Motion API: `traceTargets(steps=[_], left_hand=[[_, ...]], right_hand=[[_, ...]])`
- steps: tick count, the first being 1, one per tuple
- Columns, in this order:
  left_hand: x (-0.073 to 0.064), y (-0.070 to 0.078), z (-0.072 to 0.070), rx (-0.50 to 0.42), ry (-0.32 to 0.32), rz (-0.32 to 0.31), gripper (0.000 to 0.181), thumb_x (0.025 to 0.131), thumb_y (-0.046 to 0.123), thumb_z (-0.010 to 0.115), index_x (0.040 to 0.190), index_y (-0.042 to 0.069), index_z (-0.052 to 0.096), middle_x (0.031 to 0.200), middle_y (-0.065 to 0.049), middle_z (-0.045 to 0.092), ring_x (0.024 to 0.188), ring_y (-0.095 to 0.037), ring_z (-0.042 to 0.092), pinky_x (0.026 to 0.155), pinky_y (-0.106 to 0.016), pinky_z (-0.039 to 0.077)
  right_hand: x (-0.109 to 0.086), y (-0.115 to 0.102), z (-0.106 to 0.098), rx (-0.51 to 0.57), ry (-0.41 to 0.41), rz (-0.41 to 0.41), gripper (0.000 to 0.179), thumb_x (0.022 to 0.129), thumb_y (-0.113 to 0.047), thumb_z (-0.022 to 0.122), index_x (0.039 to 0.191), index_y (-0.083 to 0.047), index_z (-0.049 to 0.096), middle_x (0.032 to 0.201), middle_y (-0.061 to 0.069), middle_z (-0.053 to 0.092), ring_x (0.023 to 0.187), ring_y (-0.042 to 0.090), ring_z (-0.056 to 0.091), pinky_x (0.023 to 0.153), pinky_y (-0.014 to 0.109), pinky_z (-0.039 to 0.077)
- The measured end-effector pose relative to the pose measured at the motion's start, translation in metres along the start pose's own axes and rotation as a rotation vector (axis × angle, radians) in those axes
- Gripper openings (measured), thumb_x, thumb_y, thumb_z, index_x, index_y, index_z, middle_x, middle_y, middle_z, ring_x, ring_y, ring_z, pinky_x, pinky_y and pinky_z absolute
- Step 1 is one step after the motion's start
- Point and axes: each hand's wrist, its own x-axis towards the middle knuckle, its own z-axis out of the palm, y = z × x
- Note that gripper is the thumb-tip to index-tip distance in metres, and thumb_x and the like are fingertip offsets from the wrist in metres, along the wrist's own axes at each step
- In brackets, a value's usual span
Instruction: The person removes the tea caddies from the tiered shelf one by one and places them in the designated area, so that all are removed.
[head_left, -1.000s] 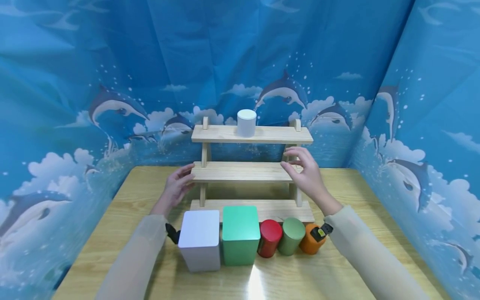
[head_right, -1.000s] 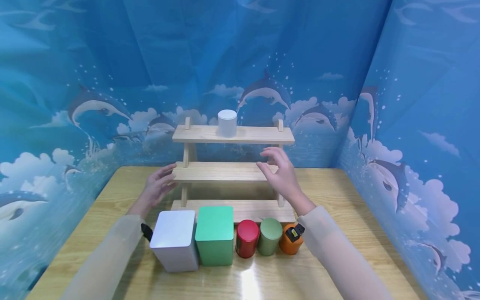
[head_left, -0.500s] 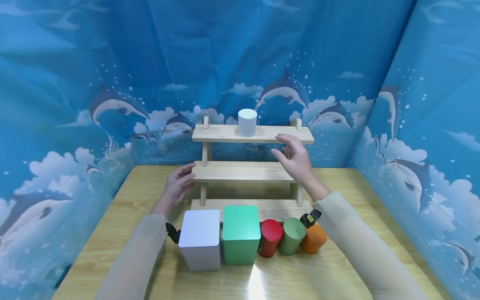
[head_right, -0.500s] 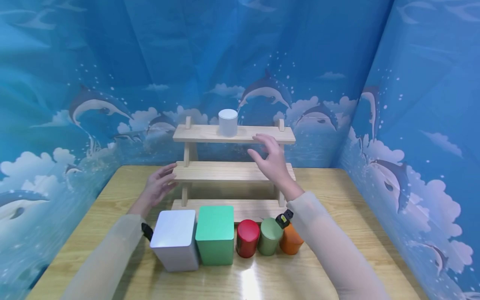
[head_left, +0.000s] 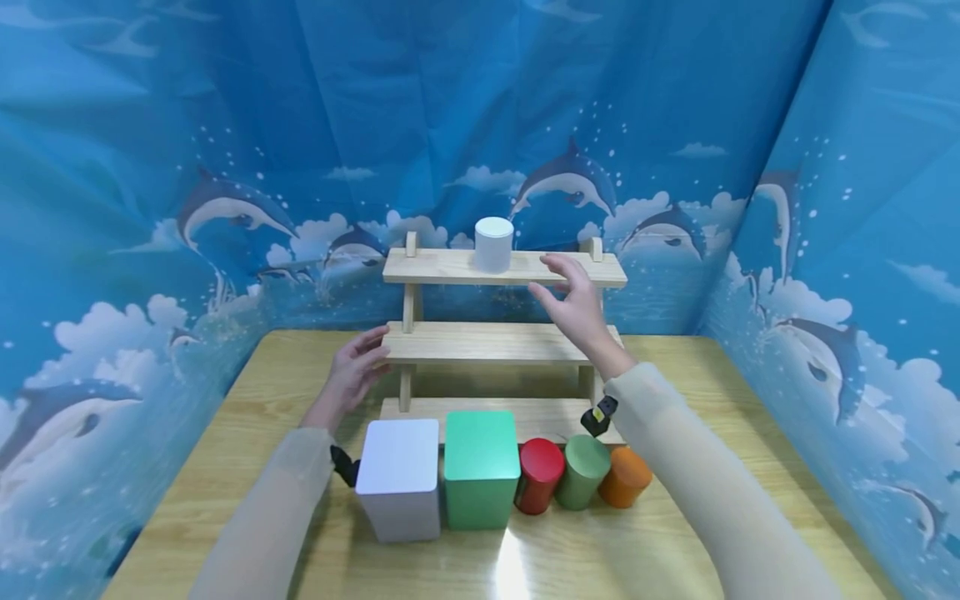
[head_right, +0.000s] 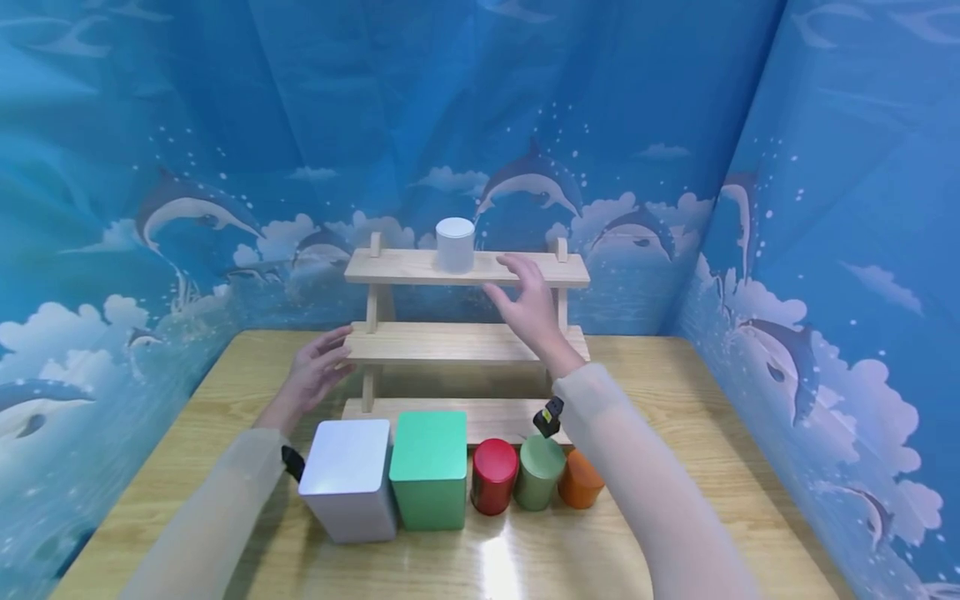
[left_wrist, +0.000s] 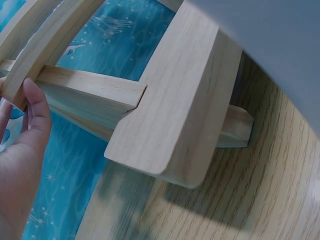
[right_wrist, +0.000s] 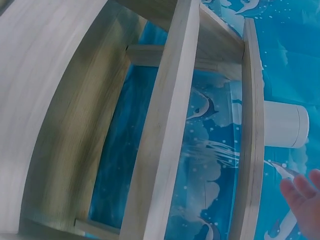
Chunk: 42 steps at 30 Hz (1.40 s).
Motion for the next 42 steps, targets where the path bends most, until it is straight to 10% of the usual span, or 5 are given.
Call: traceTargets(steps=[42], left_hand=[[-0.005, 0.010, 0.003, 0.010, -0.016, -0.037, 0.051, 0.091, 0.007, 0.059, 0.138, 0.003, 0.041, 0.125, -0.003, 0.046, 0.099, -0.013, 0.053, 0.090, -0.036, 0.048]], right_hand=[[0.067, -0.005, 0.048, -0.018, 0.012, 0.234, 0.054, 0.089, -0.027, 0.064, 0.136, -0.008, 0.045, 0.139, 0.010, 0.040, 0.121, 0.031, 0.043, 0.097, 0.038, 0.040]])
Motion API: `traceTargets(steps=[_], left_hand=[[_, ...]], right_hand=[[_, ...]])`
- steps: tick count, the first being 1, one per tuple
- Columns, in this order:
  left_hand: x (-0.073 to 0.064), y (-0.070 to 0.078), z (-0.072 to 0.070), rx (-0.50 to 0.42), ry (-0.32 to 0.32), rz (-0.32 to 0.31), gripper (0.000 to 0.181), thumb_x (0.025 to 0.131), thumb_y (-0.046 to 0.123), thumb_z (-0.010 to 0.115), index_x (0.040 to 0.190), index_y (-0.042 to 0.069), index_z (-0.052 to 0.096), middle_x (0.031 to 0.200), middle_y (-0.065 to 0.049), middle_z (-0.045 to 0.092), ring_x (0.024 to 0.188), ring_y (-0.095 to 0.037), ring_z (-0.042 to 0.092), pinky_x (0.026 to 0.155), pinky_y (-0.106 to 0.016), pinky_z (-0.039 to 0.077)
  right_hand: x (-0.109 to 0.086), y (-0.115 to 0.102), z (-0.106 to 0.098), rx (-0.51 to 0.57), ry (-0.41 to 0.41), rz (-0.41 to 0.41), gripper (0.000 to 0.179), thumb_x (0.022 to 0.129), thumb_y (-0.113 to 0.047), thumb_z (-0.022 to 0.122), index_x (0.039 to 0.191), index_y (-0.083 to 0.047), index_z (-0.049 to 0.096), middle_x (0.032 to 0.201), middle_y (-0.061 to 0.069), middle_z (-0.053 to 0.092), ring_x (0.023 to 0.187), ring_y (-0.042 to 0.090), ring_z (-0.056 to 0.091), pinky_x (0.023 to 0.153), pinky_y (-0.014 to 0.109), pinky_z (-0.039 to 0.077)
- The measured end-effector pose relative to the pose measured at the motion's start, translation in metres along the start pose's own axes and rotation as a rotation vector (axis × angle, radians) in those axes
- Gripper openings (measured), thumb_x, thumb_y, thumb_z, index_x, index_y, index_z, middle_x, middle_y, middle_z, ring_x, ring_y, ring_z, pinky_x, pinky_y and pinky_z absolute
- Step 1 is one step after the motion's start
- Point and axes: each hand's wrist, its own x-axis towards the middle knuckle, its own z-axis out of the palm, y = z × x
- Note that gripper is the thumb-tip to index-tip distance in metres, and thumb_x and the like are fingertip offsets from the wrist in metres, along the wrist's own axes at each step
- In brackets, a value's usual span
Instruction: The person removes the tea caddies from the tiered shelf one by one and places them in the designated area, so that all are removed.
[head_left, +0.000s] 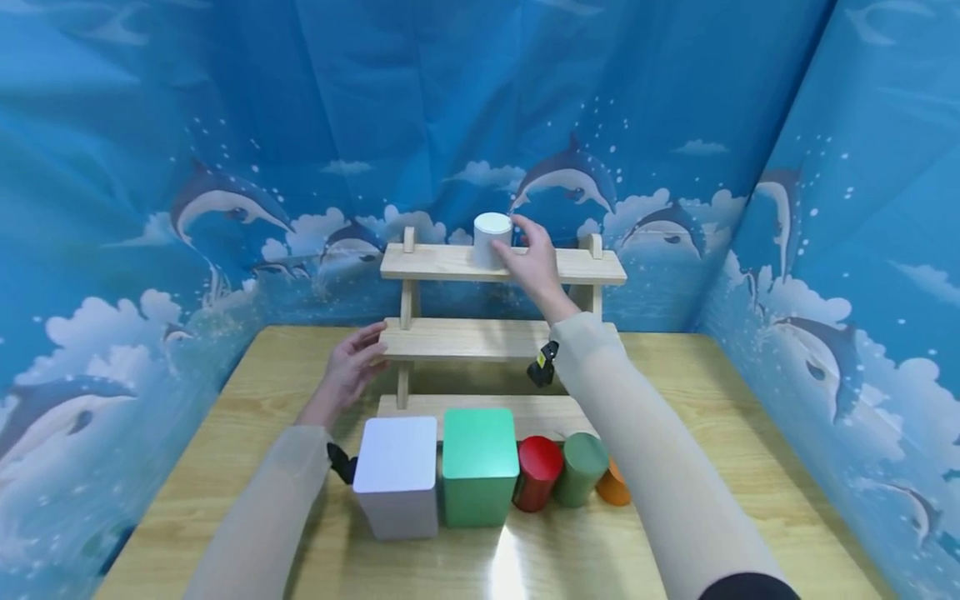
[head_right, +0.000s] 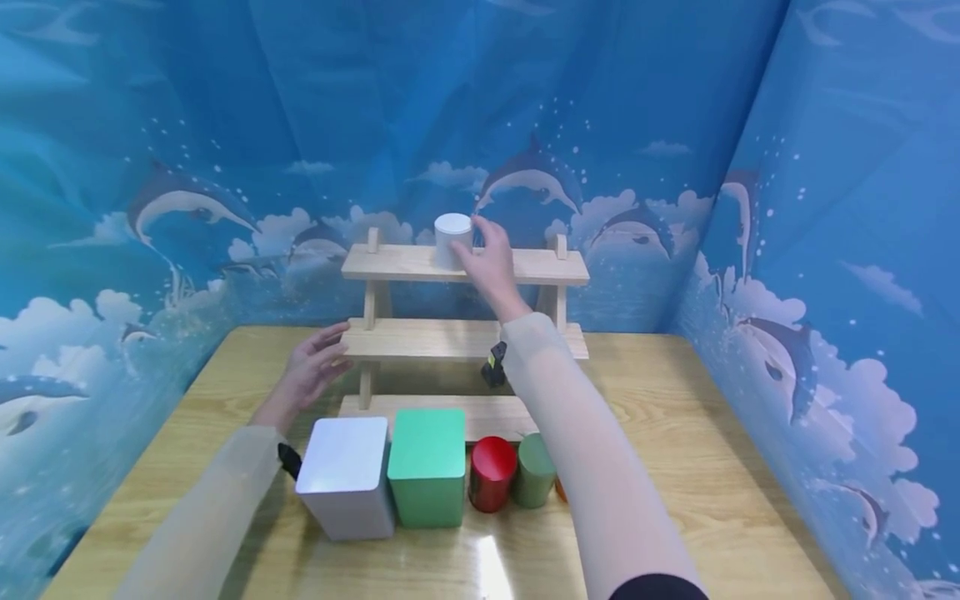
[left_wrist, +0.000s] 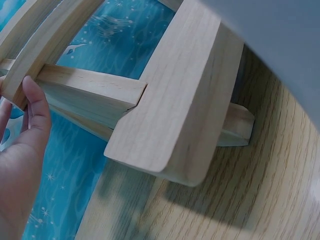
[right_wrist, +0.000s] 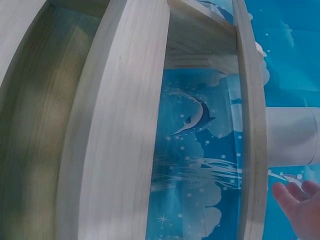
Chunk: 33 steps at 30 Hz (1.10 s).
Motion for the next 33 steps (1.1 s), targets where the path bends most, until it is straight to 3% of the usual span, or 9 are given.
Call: traceTargets(steps=[11, 20, 25, 33], left_hand=[[0.003, -0.003, -0.004, -0.039, -0.004, 0.014, 0.049, 0.089, 0.006, 0.061, 0.136, 0.005, 0.045, 0.121, -0.003, 0.048, 0.099, -0.013, 0.053, 0.085, -0.033, 0.051], [0.006, -0.008, -0.006, -0.053, -0.012, 0.036, 0.051, 0.088, 0.006, 0.063, 0.135, 0.004, 0.045, 0.120, -0.003, 0.049, 0.096, -0.013, 0.053, 0.081, -0.031, 0.052], [0.006, -0.008, -0.006, -0.066, -0.008, 0.034, 0.047, 0.088, 0.004, 0.062, 0.133, 0.005, 0.048, 0.118, -0.003, 0.050, 0.093, -0.012, 0.054, 0.081, -0.032, 0.052], [0.008, -0.008, -0.006, -0.033, -0.002, 0.030, 0.050, 0.088, 0.008, 0.063, 0.135, 0.005, 0.046, 0.121, -0.004, 0.048, 0.097, -0.013, 0.053, 0.084, -0.033, 0.051]], right_hand=[[0.004, 0.004, 0.009, 0.002, -0.012, -0.026, 0.053, 0.088, -0.027, 0.065, 0.135, -0.012, 0.045, 0.138, 0.011, 0.040, 0.119, 0.030, 0.044, 0.093, 0.037, 0.044], [0.002, 0.005, 0.015, 0.078, 0.101, -0.036, 0.042, 0.085, -0.022, 0.069, 0.119, -0.011, 0.047, 0.132, 0.008, 0.045, 0.120, 0.026, 0.045, 0.090, 0.038, 0.046], [0.000, 0.007, 0.016, 0.115, 0.106, -0.046, 0.040, 0.085, -0.022, 0.069, 0.117, -0.010, 0.046, 0.128, 0.007, 0.049, 0.113, 0.020, 0.048, 0.089, 0.035, 0.046], [-0.002, 0.010, 0.015, 0.175, 0.129, -0.089, 0.039, 0.084, -0.020, 0.071, 0.113, -0.006, 0.048, 0.123, 0.008, 0.049, 0.107, 0.025, 0.052, 0.086, 0.036, 0.049]])
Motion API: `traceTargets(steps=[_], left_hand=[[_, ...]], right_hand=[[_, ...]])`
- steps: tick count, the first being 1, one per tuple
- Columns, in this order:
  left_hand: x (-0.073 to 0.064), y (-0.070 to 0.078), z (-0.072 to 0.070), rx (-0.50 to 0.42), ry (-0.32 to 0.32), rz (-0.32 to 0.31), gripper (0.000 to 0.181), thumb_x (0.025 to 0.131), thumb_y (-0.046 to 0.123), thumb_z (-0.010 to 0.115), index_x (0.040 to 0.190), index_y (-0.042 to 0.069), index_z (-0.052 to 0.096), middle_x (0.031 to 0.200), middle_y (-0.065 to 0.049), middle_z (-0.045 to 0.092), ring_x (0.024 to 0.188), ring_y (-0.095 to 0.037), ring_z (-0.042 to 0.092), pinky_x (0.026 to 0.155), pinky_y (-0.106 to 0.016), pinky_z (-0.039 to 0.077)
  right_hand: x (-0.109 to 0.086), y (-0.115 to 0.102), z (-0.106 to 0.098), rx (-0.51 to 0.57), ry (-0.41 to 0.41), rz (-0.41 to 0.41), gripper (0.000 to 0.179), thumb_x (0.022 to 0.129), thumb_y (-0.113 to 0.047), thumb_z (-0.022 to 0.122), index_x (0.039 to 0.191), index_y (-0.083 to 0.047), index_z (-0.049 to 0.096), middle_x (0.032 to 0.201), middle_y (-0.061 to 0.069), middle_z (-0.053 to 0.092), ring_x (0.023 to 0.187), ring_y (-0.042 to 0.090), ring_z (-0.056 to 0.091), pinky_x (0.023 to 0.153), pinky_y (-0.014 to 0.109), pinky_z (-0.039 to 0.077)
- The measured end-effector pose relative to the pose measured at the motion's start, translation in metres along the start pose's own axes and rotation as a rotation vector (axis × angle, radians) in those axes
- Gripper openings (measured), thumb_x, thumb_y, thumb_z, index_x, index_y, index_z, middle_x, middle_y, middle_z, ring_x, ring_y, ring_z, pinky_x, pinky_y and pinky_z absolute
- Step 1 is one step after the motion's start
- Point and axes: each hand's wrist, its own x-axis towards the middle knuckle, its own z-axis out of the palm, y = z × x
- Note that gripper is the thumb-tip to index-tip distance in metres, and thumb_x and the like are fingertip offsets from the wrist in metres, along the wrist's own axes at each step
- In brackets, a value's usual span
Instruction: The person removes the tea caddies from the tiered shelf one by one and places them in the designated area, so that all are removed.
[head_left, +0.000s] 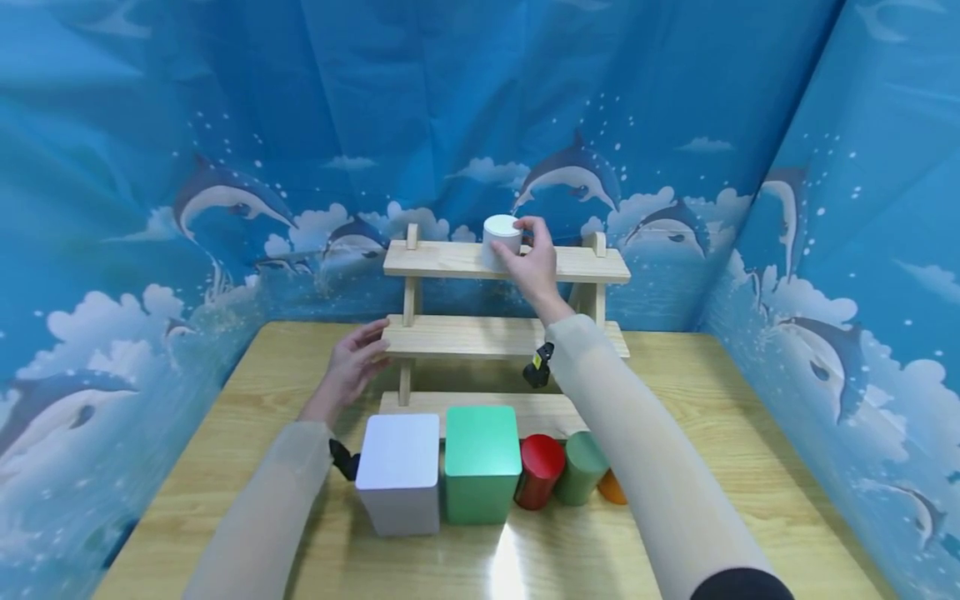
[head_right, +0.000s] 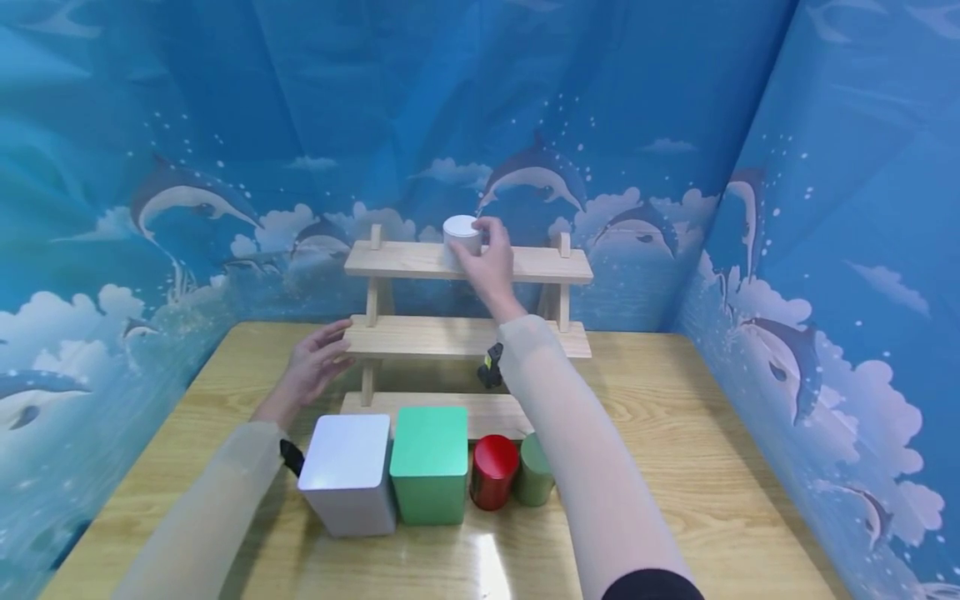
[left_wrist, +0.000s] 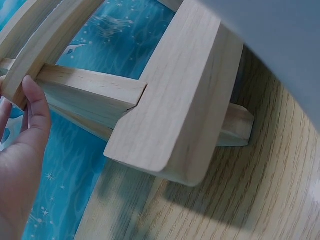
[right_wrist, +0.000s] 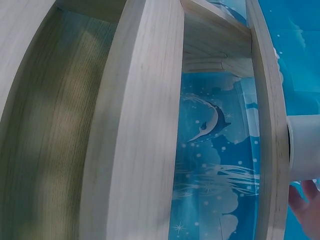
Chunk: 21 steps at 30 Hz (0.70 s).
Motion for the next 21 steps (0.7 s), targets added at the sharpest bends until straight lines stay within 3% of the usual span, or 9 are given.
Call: traceTargets(steps=[5, 11, 14, 21], left_hand=[[0.001, -0.001, 0.001, -0.021, -0.004, -0.005, 0.051, 0.088, 0.007, 0.063, 0.135, 0.004, 0.045, 0.122, -0.004, 0.048, 0.094, -0.012, 0.054, 0.083, -0.033, 0.052], [0.001, -0.001, 0.000, -0.033, -0.003, -0.002, 0.050, 0.087, 0.007, 0.064, 0.134, 0.005, 0.047, 0.121, -0.003, 0.049, 0.095, -0.013, 0.054, 0.081, -0.031, 0.052], [0.000, -0.001, 0.000, -0.040, -0.006, -0.001, 0.050, 0.088, 0.006, 0.063, 0.135, 0.005, 0.046, 0.121, -0.002, 0.050, 0.095, -0.012, 0.054, 0.079, -0.030, 0.053], [-0.001, -0.001, 0.001, -0.046, -0.006, 0.000, 0.050, 0.088, 0.006, 0.063, 0.135, 0.004, 0.046, 0.121, -0.002, 0.050, 0.094, -0.012, 0.054, 0.078, -0.028, 0.053]], right_hand=[[-0.003, -0.006, -0.004, 0.035, -0.012, 0.005, 0.040, 0.084, -0.015, 0.070, 0.114, -0.002, 0.047, 0.124, 0.012, 0.047, 0.107, 0.030, 0.051, 0.089, 0.042, 0.048], [-0.015, -0.045, -0.015, 0.021, -0.012, -0.012, 0.038, 0.085, -0.007, 0.067, 0.114, 0.006, 0.046, 0.122, 0.019, 0.047, 0.103, 0.036, 0.052, 0.085, 0.045, 0.048], [-0.018, -0.054, -0.019, 0.006, -0.017, 0.003, 0.037, 0.085, -0.007, 0.067, 0.114, 0.006, 0.046, 0.123, 0.019, 0.047, 0.103, 0.037, 0.053, 0.085, 0.043, 0.049], [-0.009, -0.020, -0.024, 0.025, -0.035, -0.002, 0.041, 0.083, -0.021, 0.072, 0.114, -0.007, 0.049, 0.123, 0.006, 0.049, 0.103, 0.024, 0.055, 0.083, 0.037, 0.051]])
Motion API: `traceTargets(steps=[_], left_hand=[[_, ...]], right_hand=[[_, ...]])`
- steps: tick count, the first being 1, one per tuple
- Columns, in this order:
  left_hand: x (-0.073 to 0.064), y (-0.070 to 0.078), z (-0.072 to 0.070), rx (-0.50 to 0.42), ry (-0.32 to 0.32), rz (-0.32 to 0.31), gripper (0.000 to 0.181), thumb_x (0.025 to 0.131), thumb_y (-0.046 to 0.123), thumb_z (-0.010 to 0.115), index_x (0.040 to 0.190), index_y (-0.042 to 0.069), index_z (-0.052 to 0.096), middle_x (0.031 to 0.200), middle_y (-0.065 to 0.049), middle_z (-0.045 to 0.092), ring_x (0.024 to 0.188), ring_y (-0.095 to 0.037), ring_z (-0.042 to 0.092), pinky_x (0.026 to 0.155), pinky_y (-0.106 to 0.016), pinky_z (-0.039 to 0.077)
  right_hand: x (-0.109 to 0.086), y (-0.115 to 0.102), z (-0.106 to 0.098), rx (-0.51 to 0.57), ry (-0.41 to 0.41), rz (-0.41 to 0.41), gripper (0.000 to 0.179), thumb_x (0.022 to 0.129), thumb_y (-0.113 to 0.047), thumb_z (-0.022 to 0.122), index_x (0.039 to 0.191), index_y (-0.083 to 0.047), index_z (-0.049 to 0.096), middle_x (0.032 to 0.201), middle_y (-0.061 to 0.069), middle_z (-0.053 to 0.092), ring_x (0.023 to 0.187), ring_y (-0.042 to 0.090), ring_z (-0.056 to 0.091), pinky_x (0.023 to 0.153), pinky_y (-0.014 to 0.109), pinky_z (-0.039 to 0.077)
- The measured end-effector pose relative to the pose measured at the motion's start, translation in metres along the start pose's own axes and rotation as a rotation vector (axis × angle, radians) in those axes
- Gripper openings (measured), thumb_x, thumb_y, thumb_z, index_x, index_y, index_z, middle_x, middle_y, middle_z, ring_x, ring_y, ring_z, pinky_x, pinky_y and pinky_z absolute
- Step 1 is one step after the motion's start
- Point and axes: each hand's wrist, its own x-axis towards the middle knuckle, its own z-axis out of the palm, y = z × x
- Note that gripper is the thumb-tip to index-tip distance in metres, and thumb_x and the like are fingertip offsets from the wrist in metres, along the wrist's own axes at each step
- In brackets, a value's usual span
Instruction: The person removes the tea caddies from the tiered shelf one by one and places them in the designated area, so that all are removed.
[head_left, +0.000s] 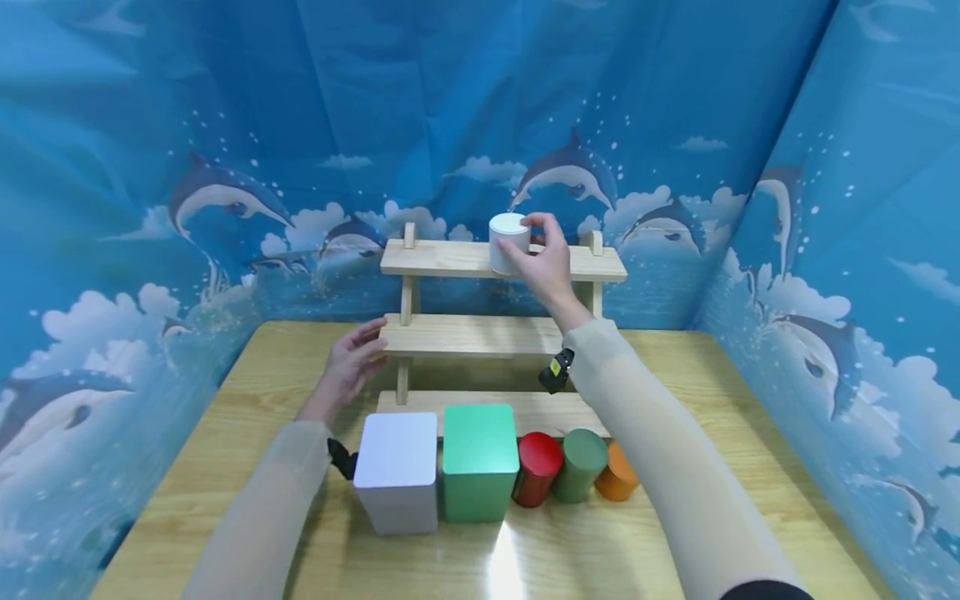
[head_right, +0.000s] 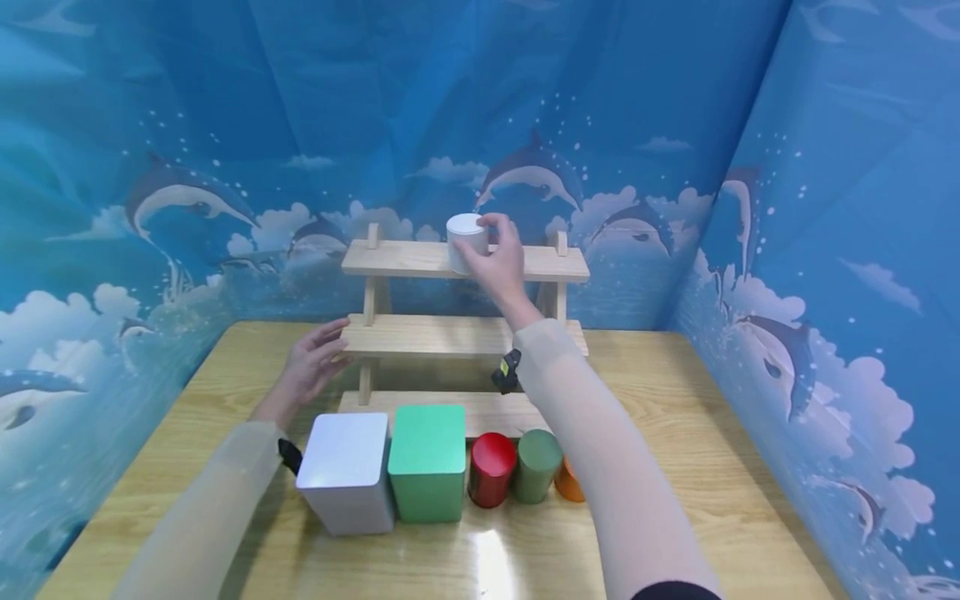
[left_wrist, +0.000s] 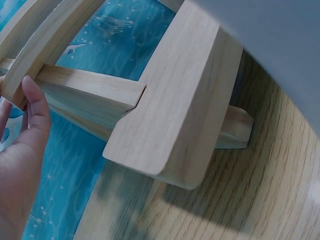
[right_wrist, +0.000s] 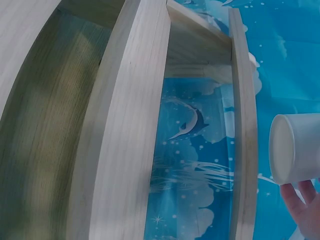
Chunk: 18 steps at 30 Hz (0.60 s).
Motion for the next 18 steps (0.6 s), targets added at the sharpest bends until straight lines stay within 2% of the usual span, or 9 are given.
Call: traceTargets(steps=[4, 12, 18], left_hand=[[0.000, 0.000, 0.000, 0.008, 0.008, 0.005, 0.048, 0.088, 0.006, 0.063, 0.133, 0.005, 0.048, 0.121, -0.002, 0.050, 0.093, -0.012, 0.055, 0.078, -0.029, 0.053], [0.000, 0.000, 0.001, 0.027, 0.007, 0.005, 0.049, 0.088, 0.008, 0.064, 0.134, 0.005, 0.047, 0.122, -0.002, 0.049, 0.093, -0.012, 0.054, 0.081, -0.030, 0.052], [0.000, -0.001, 0.000, 0.035, 0.011, 0.006, 0.047, 0.088, 0.007, 0.063, 0.133, 0.007, 0.049, 0.123, -0.004, 0.048, 0.098, -0.014, 0.054, 0.080, -0.029, 0.052]], right_hand=[[-0.004, -0.003, -0.004, 0.021, -0.028, 0.001, 0.043, 0.083, -0.019, 0.071, 0.117, -0.005, 0.048, 0.125, 0.009, 0.049, 0.108, 0.029, 0.053, 0.085, 0.042, 0.051], [-0.017, -0.012, -0.013, -0.010, -0.047, -0.005, 0.042, 0.083, -0.026, 0.071, 0.113, -0.007, 0.050, 0.119, 0.007, 0.051, 0.100, 0.024, 0.056, 0.077, 0.041, 0.053], [-0.027, -0.015, -0.019, 0.029, -0.076, -0.006, 0.042, 0.082, -0.021, 0.072, 0.114, -0.003, 0.050, 0.119, 0.010, 0.050, 0.101, 0.027, 0.055, 0.079, 0.043, 0.051]])
